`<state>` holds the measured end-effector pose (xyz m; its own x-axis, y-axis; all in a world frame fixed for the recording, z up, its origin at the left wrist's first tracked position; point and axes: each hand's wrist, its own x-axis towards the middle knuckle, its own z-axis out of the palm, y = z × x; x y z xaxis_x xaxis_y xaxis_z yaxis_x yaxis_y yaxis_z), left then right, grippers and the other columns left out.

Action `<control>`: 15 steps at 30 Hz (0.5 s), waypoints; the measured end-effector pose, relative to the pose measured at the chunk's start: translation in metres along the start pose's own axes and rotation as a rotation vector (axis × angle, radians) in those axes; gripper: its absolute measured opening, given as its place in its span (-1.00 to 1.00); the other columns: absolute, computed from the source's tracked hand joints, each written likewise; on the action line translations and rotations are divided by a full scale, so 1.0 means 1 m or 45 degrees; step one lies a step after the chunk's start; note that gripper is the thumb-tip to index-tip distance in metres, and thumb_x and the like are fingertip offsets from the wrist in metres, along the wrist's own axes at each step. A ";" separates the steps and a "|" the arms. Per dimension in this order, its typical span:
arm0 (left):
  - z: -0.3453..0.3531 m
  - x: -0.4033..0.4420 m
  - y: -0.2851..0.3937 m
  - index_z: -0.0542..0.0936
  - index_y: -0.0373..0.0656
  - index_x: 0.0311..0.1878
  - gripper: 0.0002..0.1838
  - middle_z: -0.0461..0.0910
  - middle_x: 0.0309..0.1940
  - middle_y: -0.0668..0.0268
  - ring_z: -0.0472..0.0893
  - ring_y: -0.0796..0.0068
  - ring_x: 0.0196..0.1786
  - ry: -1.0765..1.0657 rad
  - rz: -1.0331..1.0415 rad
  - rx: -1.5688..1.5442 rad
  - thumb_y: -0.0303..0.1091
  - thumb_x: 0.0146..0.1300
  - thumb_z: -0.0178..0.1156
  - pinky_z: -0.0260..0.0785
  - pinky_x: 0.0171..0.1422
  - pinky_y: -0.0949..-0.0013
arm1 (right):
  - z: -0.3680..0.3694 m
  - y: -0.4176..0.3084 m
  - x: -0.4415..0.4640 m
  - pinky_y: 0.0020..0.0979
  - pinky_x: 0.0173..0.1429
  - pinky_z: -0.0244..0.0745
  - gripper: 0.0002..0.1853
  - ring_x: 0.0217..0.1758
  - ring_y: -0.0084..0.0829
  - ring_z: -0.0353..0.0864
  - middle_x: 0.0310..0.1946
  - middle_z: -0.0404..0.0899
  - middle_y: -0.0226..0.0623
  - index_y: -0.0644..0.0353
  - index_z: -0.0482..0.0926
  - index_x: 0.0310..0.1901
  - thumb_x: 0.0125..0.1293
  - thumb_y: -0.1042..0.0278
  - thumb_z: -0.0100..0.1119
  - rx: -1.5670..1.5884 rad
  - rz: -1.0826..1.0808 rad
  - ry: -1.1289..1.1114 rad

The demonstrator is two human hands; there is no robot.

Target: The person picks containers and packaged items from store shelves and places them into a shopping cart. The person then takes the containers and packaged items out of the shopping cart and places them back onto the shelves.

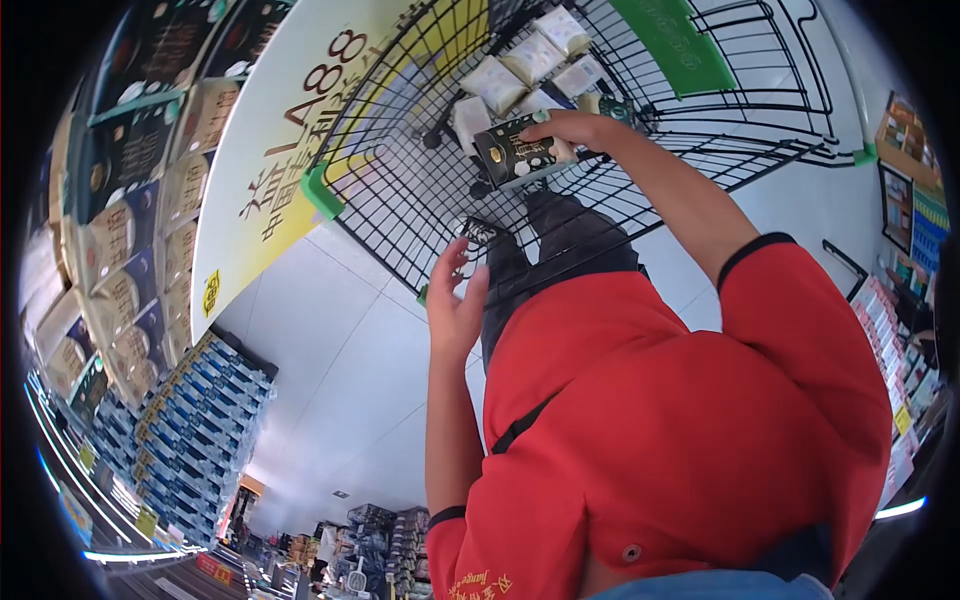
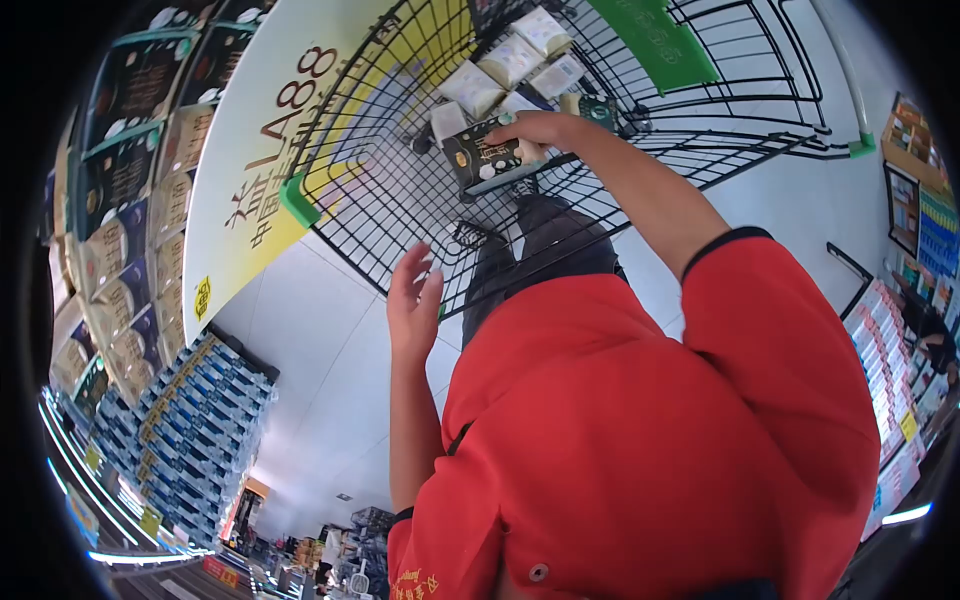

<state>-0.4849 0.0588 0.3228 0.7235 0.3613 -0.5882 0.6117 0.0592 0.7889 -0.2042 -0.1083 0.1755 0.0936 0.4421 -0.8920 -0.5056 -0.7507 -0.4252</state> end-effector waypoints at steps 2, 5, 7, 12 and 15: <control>0.010 0.010 0.015 0.27 -0.26 0.37 -0.34 0.46 0.22 0.11 0.46 0.27 0.22 0.095 -0.008 -0.159 -0.22 0.28 0.23 0.30 0.30 0.23 | 0.022 -0.022 -0.024 -0.50 -0.06 0.60 -0.46 -0.11 -0.59 0.66 -0.08 0.64 -0.31 0.30 0.44 0.16 0.29 0.08 0.27 0.243 -0.281 -0.170; 0.010 0.023 0.047 0.09 -0.28 0.44 -0.23 0.42 0.23 0.06 0.45 0.27 0.22 0.172 0.002 -0.449 -0.20 0.30 0.23 0.29 0.32 0.25 | 0.070 -0.060 -0.081 -0.51 0.02 0.56 -0.43 -0.05 -0.58 0.63 -0.02 0.62 -0.34 0.24 0.44 0.19 0.30 0.01 0.25 0.419 -0.535 -0.251; 0.002 0.032 0.060 0.01 -0.28 0.46 -0.18 0.41 0.22 0.06 0.45 0.28 0.21 0.186 0.028 -0.585 -0.19 0.31 0.23 0.29 0.32 0.26 | 0.098 -0.070 -0.100 -0.50 0.01 0.56 -0.45 -0.03 -0.57 0.62 -0.04 0.61 -0.34 0.22 0.44 0.16 0.31 0.00 0.24 0.442 -0.571 -0.233; -0.047 0.029 0.096 0.19 -0.16 0.33 -0.45 0.43 0.15 0.11 0.49 0.34 0.16 0.397 0.318 -1.054 -0.14 0.41 0.10 0.39 0.24 0.27 | 0.148 -0.072 -0.134 -0.51 -0.13 0.48 -0.43 -0.08 -0.53 0.59 -0.06 0.57 -0.29 0.26 0.32 0.23 0.39 0.00 0.13 0.543 -0.673 -0.363; -0.071 0.021 0.110 0.25 -0.18 0.32 -0.46 0.44 0.15 0.10 0.50 0.33 0.15 0.402 0.369 -1.030 -0.06 0.43 0.04 0.43 0.21 0.27 | 0.169 -0.083 -0.158 -0.50 -0.12 0.48 -0.39 -0.07 -0.52 0.59 -0.07 0.57 -0.25 0.32 0.25 0.25 0.39 0.02 0.13 0.194 -0.776 -0.366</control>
<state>-0.4250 0.1386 0.4099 0.6200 0.6941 -0.3658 -0.0770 0.5178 0.8520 -0.3221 -0.0330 0.3774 0.1792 0.8916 -0.4158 -0.5518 -0.2588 -0.7928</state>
